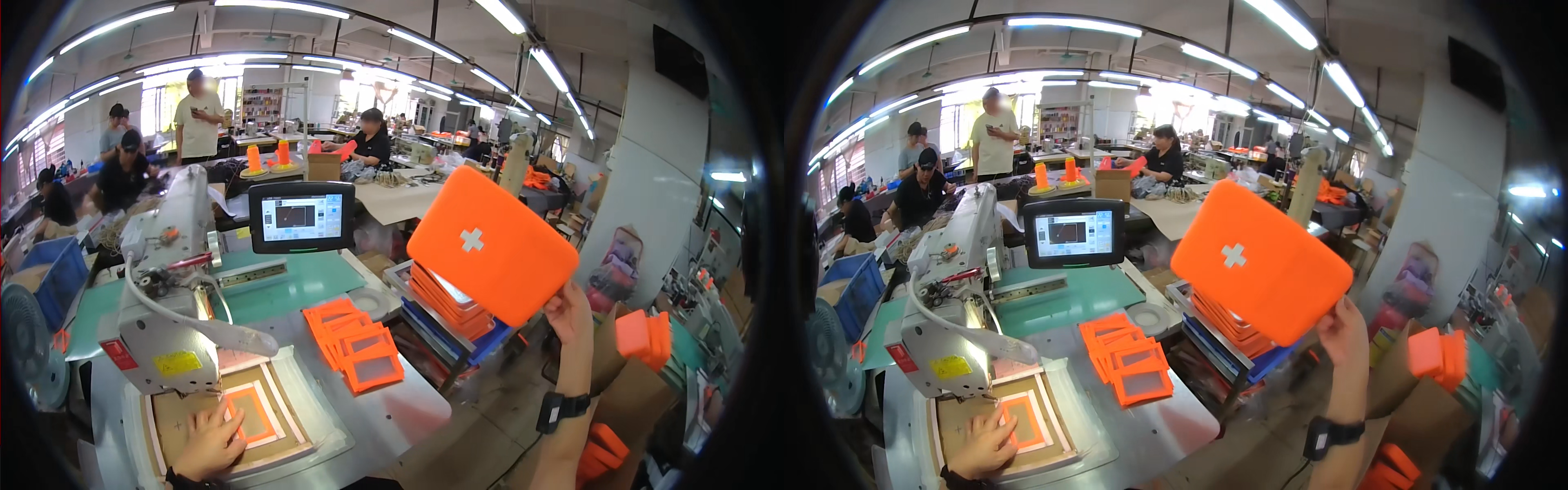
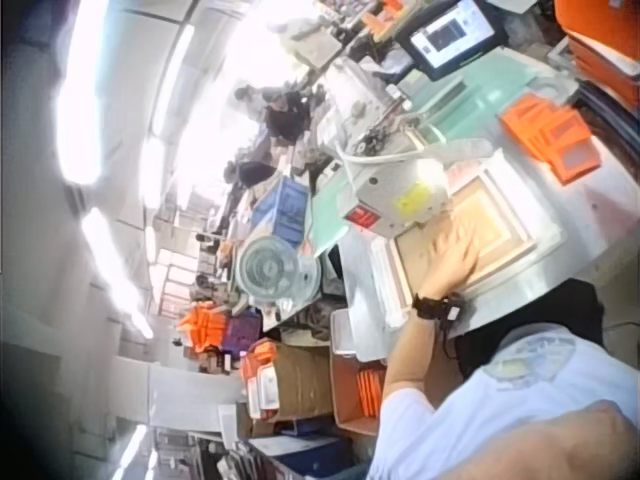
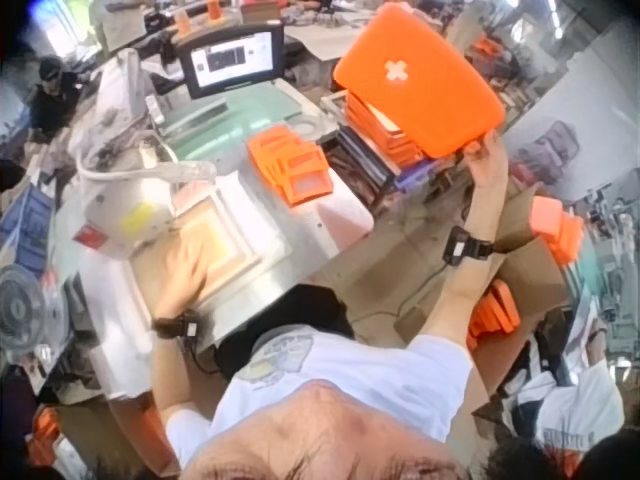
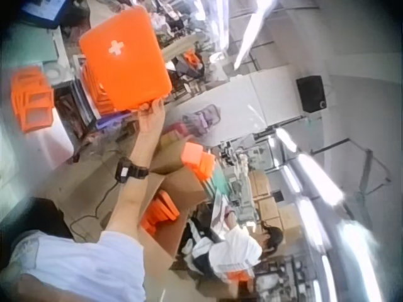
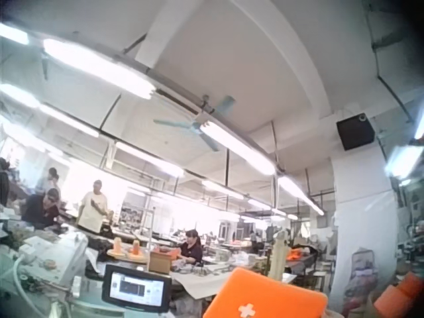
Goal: The recorder uses an industrial sewing machine to assemble orange leather bags, inserting components into a guide frame for stitching.
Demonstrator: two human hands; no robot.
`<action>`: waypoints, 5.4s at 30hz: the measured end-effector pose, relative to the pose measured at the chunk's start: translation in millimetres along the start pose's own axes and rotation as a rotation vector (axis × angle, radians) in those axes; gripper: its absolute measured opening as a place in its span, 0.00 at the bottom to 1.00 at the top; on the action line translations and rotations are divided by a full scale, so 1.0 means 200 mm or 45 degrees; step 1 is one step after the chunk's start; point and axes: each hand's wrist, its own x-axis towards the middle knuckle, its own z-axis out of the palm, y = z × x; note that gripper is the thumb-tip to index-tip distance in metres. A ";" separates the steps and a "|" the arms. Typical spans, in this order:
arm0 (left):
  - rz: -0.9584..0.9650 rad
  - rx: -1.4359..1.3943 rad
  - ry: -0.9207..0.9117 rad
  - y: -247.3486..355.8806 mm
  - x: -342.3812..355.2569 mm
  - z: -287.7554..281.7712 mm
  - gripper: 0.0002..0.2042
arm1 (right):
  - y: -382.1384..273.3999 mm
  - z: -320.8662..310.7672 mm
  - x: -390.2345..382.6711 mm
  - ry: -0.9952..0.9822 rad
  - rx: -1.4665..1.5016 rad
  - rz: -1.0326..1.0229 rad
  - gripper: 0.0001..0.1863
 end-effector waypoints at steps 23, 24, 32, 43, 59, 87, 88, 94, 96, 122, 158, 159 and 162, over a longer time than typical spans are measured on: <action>-0.074 0.190 0.400 0.52 -0.86 -0.75 0.16 | 0.50 1.23 -0.78 -1.767 -0.533 0.435 0.19; -0.059 0.199 0.424 0.47 -0.83 -0.74 0.16 | 0.55 1.26 -0.78 -1.827 -0.643 0.282 0.20; -0.037 0.275 0.661 0.18 -0.63 -0.59 0.11 | 0.93 1.37 -0.71 -1.795 -0.737 0.227 0.22; 0.088 0.280 0.564 -0.01 -0.51 -0.41 0.13 | 1.11 1.35 -0.60 -1.942 -0.909 0.069 0.20; 0.062 0.139 0.384 -0.03 -0.51 -0.19 0.08 | 1.22 1.25 -0.62 -2.063 -1.286 -0.347 0.26; 0.307 0.106 -0.314 -0.22 0.10 -0.32 0.41 | 1.19 1.28 -0.67 -2.056 -1.434 -0.580 0.18; 0.255 0.023 -0.384 -0.23 0.12 -0.32 0.40 | 1.20 1.27 -0.66 -2.064 -1.430 -0.598 0.18; 0.232 -0.029 -0.423 -0.24 0.11 -0.29 0.61 | 1.21 1.29 -0.66 -2.112 -1.361 -0.614 0.16; 0.243 0.042 -0.371 -0.22 0.08 -0.28 0.54 | 1.21 1.28 -0.66 -2.113 -1.384 -0.602 0.16; 0.007 -0.037 -0.592 -0.04 0.00 -0.21 0.53 | 1.23 1.27 -0.68 -2.164 -1.470 -0.711 0.20; 0.028 -0.030 -0.843 0.00 0.09 -0.31 0.44 | 1.53 1.23 -0.29 -1.982 -1.204 -0.209 0.22; 0.018 -0.032 -0.848 0.01 0.10 -0.32 0.44 | 1.53 1.24 -0.29 -1.964 -1.195 -0.209 0.21; -0.005 -0.027 -0.855 0.02 0.11 -0.32 0.44 | 1.51 1.23 -0.30 -1.913 -1.154 -0.287 0.19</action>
